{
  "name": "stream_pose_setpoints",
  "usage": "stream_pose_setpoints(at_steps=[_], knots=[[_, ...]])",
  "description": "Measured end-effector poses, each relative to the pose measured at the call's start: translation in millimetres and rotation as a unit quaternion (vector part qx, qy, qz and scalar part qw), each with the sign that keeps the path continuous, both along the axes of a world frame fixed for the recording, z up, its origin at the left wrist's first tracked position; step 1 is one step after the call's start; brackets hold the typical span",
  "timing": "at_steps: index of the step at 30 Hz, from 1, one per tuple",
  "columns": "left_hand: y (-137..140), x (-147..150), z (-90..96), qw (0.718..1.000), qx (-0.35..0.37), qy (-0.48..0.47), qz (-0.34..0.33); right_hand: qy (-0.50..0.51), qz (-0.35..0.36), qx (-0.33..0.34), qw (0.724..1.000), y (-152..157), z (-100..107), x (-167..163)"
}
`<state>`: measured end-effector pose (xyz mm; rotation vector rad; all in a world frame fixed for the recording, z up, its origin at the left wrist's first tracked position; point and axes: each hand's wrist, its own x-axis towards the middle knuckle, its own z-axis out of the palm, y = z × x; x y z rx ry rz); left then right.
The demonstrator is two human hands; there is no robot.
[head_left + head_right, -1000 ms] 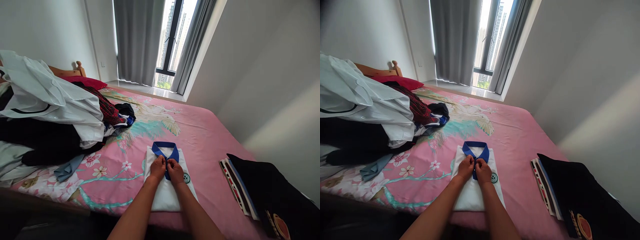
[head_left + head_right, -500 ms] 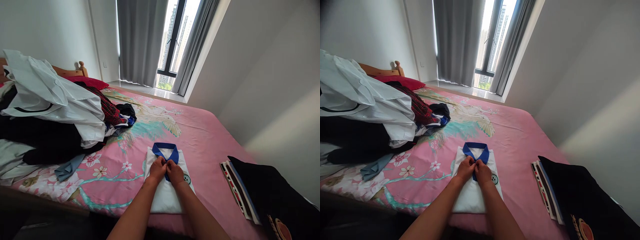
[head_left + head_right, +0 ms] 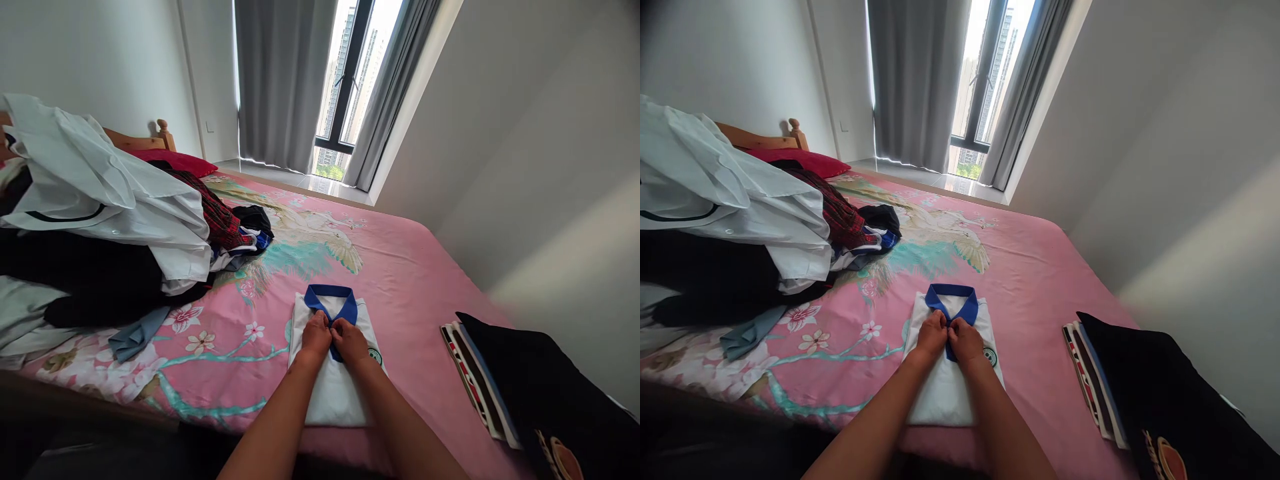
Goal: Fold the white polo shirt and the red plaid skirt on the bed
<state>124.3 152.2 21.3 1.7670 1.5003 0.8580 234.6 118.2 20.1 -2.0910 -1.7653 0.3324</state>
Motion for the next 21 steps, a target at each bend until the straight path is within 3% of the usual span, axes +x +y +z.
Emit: stream_pose_setpoints(at_steps=[6,14,21], knots=[[2,-1,-2.6,1.000,-0.005,-0.006,0.005,-0.057,0.048,-0.007,0.997,7,0,2],[6,-2,-10.7,1.000,-0.004,-0.015,0.002,-0.056,0.028,0.006,0.998,-7,-8,-2],[4,-4,-7.9,1.000,-0.003,-0.023,-0.003,-0.059,0.040,-0.029,0.997,5,5,1]])
